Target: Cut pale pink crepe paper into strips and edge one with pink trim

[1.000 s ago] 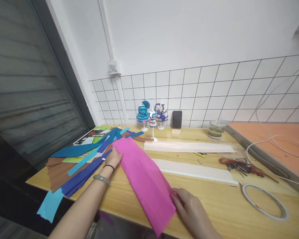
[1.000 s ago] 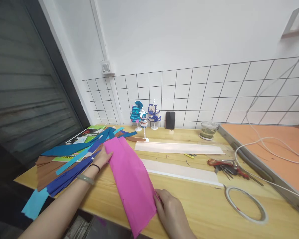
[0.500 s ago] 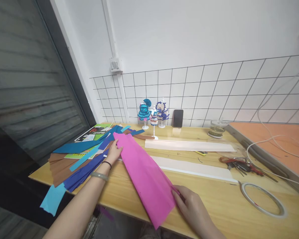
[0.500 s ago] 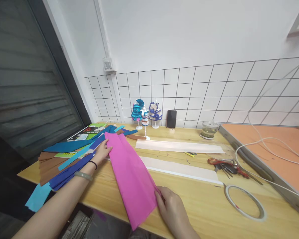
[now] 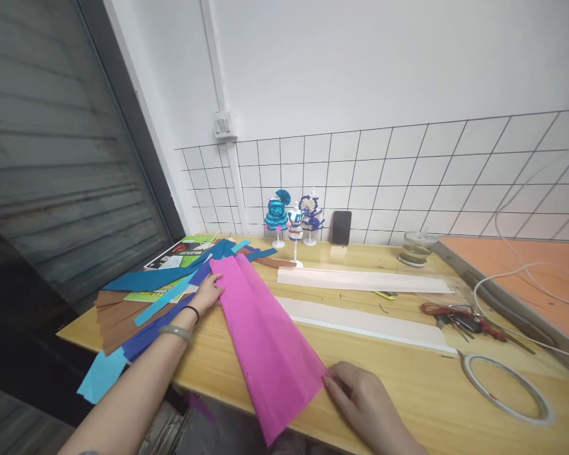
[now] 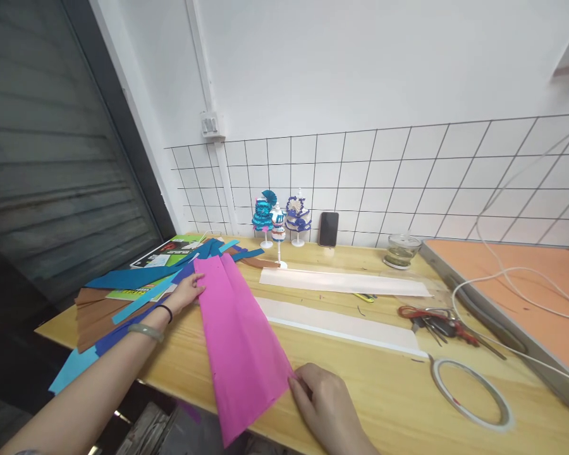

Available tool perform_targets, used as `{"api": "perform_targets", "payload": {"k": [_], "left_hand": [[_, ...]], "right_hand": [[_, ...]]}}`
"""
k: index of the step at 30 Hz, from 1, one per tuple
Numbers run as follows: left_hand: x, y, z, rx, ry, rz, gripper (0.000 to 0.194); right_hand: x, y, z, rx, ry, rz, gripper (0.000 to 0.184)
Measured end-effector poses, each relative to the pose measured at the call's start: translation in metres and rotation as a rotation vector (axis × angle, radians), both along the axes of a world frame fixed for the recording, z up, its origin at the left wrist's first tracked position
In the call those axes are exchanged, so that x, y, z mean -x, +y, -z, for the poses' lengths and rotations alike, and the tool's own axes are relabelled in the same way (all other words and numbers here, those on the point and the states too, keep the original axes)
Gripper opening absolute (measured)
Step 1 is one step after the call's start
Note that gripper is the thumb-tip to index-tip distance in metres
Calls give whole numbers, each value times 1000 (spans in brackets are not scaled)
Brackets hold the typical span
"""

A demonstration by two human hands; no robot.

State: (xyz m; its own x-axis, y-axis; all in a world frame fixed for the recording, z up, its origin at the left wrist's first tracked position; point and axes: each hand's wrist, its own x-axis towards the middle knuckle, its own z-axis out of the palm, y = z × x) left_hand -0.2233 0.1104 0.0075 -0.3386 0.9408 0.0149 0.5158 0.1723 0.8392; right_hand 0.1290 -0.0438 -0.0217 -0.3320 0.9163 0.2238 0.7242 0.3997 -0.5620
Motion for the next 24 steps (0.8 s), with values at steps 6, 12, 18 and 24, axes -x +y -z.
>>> {"api": "perform_targets", "payload": {"k": [6, 12, 18, 24], "left_hand": [[-6, -14, 2, 96, -228, 26, 52], [-14, -43, 6, 158, -348, 91, 50], [-19, -70, 7, 252, -385, 171, 39], [-23, -77, 4, 360, -375, 284, 34]], "right_hand": [[-4, 8, 6, 97, 267, 167, 38], [-10, 14, 2, 201, 636, 282, 39], [-20, 19, -1, 283, 816, 336, 35], [-50, 37, -8, 298, 795, 406, 33]]}}
